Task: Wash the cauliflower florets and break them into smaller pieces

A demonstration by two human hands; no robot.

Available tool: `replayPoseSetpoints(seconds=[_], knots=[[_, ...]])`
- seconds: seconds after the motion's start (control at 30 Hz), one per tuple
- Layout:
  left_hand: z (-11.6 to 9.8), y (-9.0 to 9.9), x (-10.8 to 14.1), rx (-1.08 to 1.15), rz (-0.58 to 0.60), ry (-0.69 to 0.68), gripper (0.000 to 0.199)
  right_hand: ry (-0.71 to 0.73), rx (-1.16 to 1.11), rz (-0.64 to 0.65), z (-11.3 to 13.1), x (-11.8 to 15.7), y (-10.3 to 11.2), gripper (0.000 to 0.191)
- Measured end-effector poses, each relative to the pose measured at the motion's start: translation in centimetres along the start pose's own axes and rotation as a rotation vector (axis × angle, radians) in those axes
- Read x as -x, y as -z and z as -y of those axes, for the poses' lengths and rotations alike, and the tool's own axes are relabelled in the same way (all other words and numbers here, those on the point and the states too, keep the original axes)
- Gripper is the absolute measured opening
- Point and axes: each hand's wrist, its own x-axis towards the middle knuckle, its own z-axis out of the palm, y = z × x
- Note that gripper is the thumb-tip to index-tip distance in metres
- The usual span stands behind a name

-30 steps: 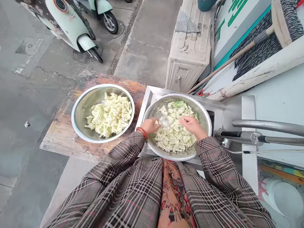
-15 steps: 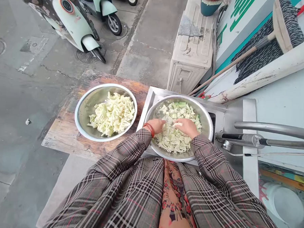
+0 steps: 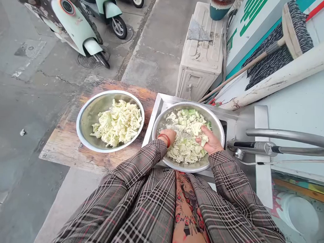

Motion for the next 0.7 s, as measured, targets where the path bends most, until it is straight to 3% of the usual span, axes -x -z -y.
replayPoseSetpoints(seconds=[0.13,0.2,0.27,0.33,0.4,0.7], knots=[[1.8,1.1,0.6,0.162,-0.065,-0.012,0.031,-0.029,0.003,-0.006,0.5,0.3,0.0,0.034],[3.0,1.6,1.2,0.483,-0.127,-0.039,0.033,-0.023,0.037,-0.008,0.9,0.5,-0.1,0.037],[4.0,1.9,1.9,0.961,-0.172,-0.096,0.037,0.000,0.086,-0.024,1.1,0.6,-0.2,0.040],[4.4,2.1,2.8,1.364,-0.158,-0.160,0.044,0.024,0.147,-0.044,1.2,0.7,-0.3,0.041],[4.2,2.3,3.6,1.589,-0.116,-0.193,0.048,0.037,0.202,-0.051,1.1,0.6,-0.4,0.042],[2.6,2.9,5.4,1.874,-0.034,-0.312,0.050,0.022,0.139,-0.009,0.1,0.3,-1.6,0.042]])
